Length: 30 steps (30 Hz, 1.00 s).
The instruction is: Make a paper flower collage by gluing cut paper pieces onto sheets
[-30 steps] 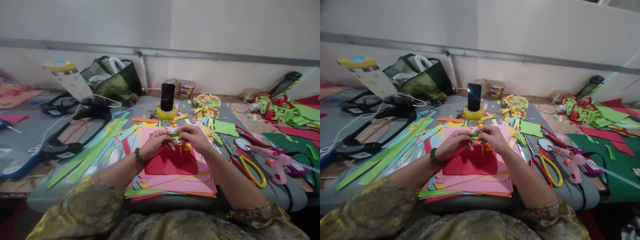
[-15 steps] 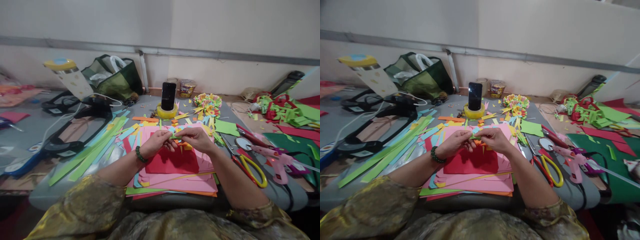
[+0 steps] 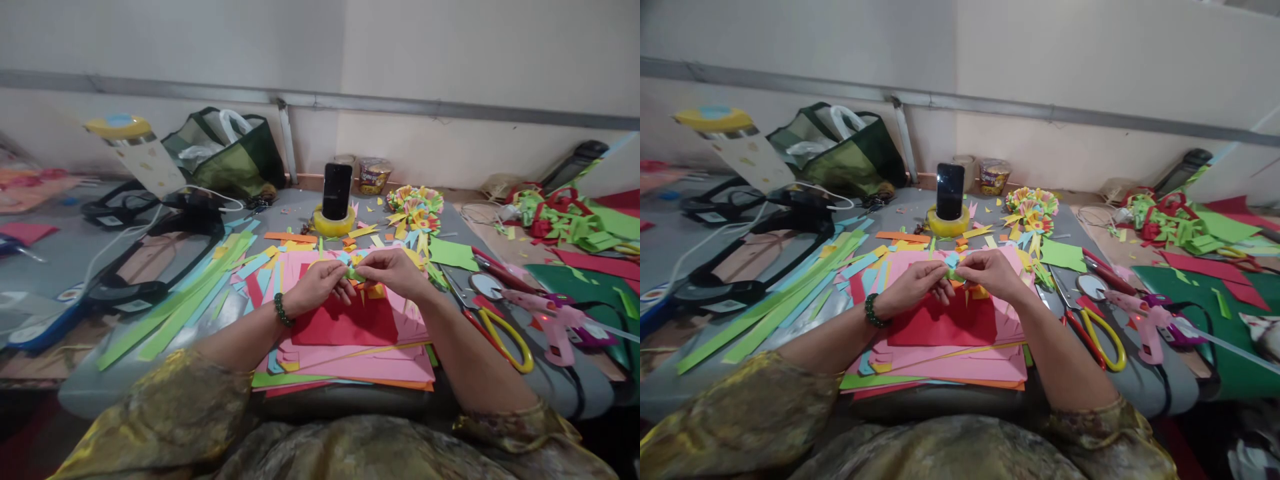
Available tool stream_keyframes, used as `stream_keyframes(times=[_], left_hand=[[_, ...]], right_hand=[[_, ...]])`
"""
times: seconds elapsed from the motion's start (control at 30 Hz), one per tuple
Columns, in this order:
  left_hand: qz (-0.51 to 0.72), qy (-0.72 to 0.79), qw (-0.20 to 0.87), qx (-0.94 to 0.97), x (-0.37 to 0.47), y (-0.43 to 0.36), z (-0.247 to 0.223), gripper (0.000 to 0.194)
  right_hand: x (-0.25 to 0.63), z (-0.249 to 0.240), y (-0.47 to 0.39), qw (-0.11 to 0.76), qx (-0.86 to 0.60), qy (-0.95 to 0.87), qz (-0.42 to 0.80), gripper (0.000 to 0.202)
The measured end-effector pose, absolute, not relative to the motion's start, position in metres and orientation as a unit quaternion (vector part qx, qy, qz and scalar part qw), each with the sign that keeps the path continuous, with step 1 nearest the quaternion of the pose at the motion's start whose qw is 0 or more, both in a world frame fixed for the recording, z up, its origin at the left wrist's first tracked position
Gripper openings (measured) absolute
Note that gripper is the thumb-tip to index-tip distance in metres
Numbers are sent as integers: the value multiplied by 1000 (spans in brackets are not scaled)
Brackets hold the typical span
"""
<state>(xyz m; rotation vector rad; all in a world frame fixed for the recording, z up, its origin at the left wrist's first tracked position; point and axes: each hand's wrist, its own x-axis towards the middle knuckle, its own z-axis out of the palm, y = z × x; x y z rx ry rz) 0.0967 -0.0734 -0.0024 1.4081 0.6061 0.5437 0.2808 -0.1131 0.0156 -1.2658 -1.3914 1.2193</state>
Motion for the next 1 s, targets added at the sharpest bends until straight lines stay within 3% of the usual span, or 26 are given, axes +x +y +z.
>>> stream_keyframes(times=[0.27, 0.5, 1.0], left_hand=[[231, 284, 690, 625, 96, -75, 1, 39], [249, 292, 739, 553, 99, -74, 0, 40], [317, 291, 767, 477, 101, -77, 0, 47]], right_hand=[[284, 12, -113, 432, -504, -599, 449, 23], [284, 15, -115, 438, -503, -605, 435, 23], [278, 20, -116, 457, -519, -540, 481, 44]])
